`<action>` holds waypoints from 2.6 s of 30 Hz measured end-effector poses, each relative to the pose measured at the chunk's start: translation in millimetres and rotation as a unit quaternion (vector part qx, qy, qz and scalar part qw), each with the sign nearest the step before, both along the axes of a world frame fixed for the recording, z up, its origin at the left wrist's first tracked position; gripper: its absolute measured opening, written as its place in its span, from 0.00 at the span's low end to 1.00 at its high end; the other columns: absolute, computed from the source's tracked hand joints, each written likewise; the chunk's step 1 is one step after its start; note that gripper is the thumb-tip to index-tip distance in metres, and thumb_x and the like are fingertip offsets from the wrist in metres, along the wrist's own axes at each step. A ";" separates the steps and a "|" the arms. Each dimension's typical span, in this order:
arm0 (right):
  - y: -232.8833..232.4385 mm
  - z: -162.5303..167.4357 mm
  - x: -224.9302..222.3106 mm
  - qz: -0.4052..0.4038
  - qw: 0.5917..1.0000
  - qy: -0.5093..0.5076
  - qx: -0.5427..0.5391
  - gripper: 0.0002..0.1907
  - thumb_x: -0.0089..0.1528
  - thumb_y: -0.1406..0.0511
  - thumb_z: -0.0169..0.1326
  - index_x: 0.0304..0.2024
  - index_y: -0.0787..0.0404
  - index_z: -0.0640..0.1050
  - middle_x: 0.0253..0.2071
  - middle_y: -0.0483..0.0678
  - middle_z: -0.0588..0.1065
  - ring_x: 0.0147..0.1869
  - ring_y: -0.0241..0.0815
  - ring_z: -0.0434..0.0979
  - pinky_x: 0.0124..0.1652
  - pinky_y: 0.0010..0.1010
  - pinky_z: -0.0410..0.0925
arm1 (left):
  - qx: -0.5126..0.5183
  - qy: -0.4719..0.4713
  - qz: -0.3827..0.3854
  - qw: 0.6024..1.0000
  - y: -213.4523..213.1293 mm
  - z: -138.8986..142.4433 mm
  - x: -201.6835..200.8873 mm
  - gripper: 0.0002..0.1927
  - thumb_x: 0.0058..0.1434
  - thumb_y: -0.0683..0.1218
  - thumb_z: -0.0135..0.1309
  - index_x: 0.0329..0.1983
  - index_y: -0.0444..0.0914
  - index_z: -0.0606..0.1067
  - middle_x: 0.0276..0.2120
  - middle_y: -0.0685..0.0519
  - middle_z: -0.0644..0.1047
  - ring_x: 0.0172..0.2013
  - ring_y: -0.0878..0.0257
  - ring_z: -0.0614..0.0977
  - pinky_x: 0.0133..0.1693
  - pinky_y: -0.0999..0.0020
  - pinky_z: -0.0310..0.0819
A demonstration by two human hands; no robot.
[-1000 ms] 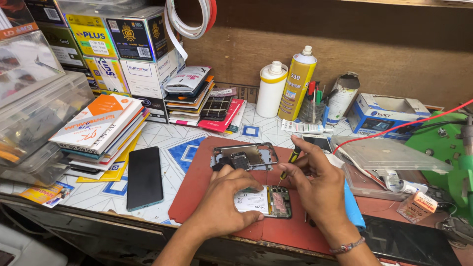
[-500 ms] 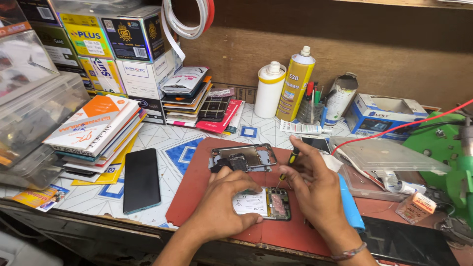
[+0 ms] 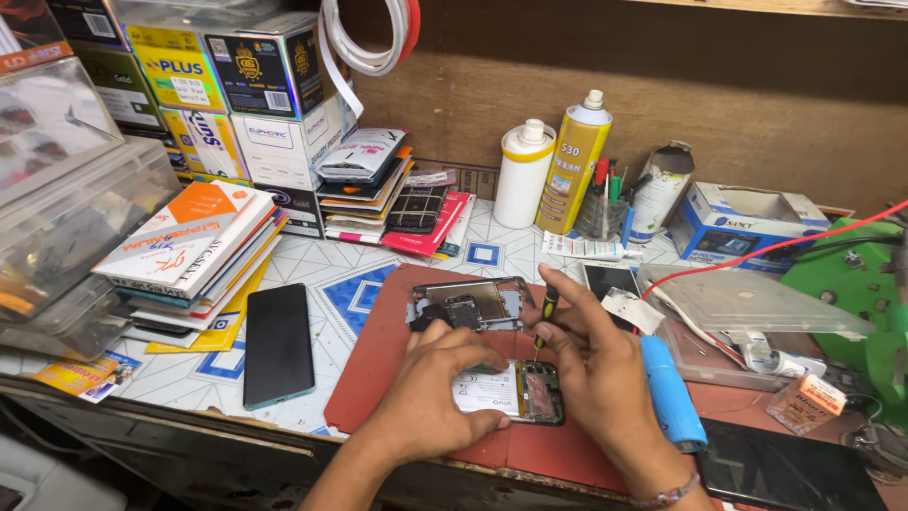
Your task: The person uses a screwdriver to loosen screws on a disassembled smartphone placed on a red mat. They repeatedly probe and adjust small internal components while holding the device steady with the other hand.
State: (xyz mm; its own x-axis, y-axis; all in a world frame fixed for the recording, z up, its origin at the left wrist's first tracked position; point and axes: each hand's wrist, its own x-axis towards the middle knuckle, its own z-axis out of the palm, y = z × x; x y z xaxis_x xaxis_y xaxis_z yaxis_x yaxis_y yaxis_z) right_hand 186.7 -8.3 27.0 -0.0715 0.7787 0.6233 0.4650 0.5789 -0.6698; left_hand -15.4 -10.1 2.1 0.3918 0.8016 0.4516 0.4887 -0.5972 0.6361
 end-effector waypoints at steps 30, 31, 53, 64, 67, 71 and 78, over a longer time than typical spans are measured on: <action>-1.5 -15.8 -6.7 -0.088 0.994 0.043 0.055 0.27 0.64 0.71 0.55 0.66 0.53 0.71 0.31 0.45 0.76 0.34 0.32 0.77 0.33 0.27 0.76 | -0.002 0.002 -0.003 1.000 0.9 -0.4 -0.4 0.24 0.36 0.48 0.73 0.40 0.42 0.82 0.41 0.58 0.80 0.49 0.58 0.74 0.57 0.61 0.59; -0.5 -15.2 -5.3 -0.102 0.993 0.029 0.049 0.28 0.62 0.70 0.57 0.65 0.53 0.72 0.30 0.44 0.77 0.32 0.32 0.78 0.32 0.27 0.74 | -0.003 0.002 -0.002 1.000 1.2 0.0 0.0 0.24 0.36 0.48 0.73 0.40 0.42 0.82 0.41 0.58 0.80 0.49 0.58 0.74 0.57 0.61 0.59; 3.6 -30.0 18.7 -0.151 0.951 0.251 0.096 0.31 0.71 0.71 0.50 0.74 0.62 0.55 0.44 0.51 0.77 0.43 0.34 0.76 0.40 0.24 0.71 | -0.132 -0.091 0.003 0.987 14.6 20.0 -8.5 0.31 0.51 0.55 0.67 0.55 0.38 0.76 0.33 0.52 0.87 0.38 0.64 0.86 0.43 0.68 0.78; -1.4 -24.9 13.9 -0.152 0.944 0.275 0.102 0.32 0.70 0.70 0.53 0.72 0.61 0.54 0.41 0.52 0.75 0.38 0.36 0.77 0.34 0.26 0.72 | -0.104 -0.087 0.021 0.991 36.7 17.6 -8.4 0.17 0.53 0.51 0.67 0.39 0.34 0.83 0.31 0.49 0.85 0.33 0.65 0.84 0.38 0.67 0.76; -2.6 -24.1 12.4 -0.154 0.945 0.274 0.094 0.32 0.70 0.69 0.53 0.72 0.61 0.55 0.41 0.52 0.75 0.37 0.35 0.76 0.33 0.25 0.72 | -0.155 -0.099 0.036 0.982 43.0 14.4 -8.1 0.17 0.54 0.51 0.66 0.39 0.34 0.83 0.30 0.50 0.84 0.31 0.64 0.82 0.37 0.66 0.76; -4.1 -22.3 11.7 -0.167 0.946 0.265 0.084 0.32 0.70 0.69 0.53 0.72 0.61 0.55 0.39 0.52 0.74 0.34 0.35 0.76 0.31 0.25 0.71 | -0.184 -0.125 0.016 0.975 52.2 8.4 -9.1 0.17 0.54 0.51 0.66 0.39 0.33 0.84 0.32 0.51 0.84 0.34 0.64 0.81 0.39 0.65 0.75; -4.3 -22.3 11.7 -0.171 0.944 0.272 0.077 0.32 0.69 0.69 0.53 0.71 0.60 0.54 0.39 0.51 0.74 0.35 0.35 0.77 0.31 0.25 0.72 | -0.179 -0.133 -0.005 0.975 57.8 3.5 -14.8 0.18 0.55 0.50 0.65 0.41 0.32 0.83 0.36 0.53 0.84 0.39 0.68 0.82 0.44 0.69 0.74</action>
State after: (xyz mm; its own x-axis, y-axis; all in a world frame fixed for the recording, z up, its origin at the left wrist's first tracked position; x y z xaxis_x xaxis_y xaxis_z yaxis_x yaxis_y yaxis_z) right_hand 198.5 -12.6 4.6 0.5302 0.5959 0.6031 0.2540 0.5670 -0.7836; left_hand -30.1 47.7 5.5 0.3083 0.9231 0.2299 0.2730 -0.3173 0.9082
